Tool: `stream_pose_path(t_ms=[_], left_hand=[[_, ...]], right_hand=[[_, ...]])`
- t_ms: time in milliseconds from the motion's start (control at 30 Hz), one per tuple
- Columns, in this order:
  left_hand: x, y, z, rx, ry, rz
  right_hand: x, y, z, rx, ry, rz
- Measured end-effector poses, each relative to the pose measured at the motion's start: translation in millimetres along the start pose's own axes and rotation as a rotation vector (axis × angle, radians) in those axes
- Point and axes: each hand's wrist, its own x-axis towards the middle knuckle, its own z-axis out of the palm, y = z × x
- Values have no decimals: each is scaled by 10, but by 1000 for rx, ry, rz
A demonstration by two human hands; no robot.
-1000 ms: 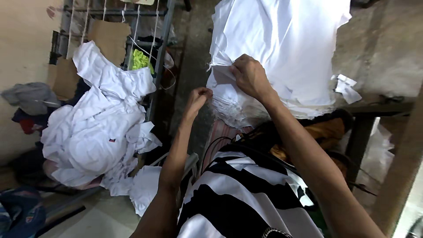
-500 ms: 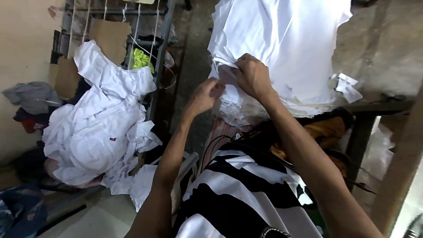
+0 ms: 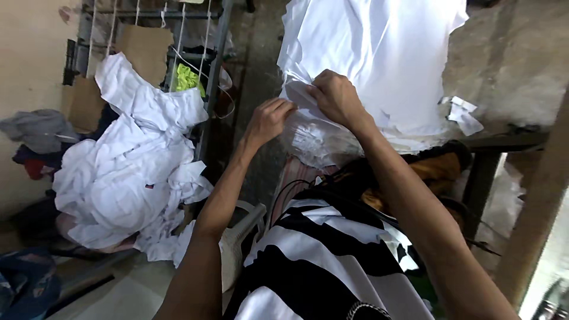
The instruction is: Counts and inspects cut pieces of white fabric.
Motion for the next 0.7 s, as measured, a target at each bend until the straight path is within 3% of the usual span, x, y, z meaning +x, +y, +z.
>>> stream_pose_path(t_ms=[367, 533, 600, 700], left_hand=[[773, -97, -17, 99, 286, 2], [472, 7, -95, 73, 507, -249], [207, 89, -38, 34, 366, -313], [-102, 50, 177, 26, 49, -212]], right_hand=[[65, 50, -120, 102, 8, -51], [98, 36, -151, 107, 76, 22], [108, 51, -154, 110, 96, 24], [122, 52, -148, 82, 97, 6]])
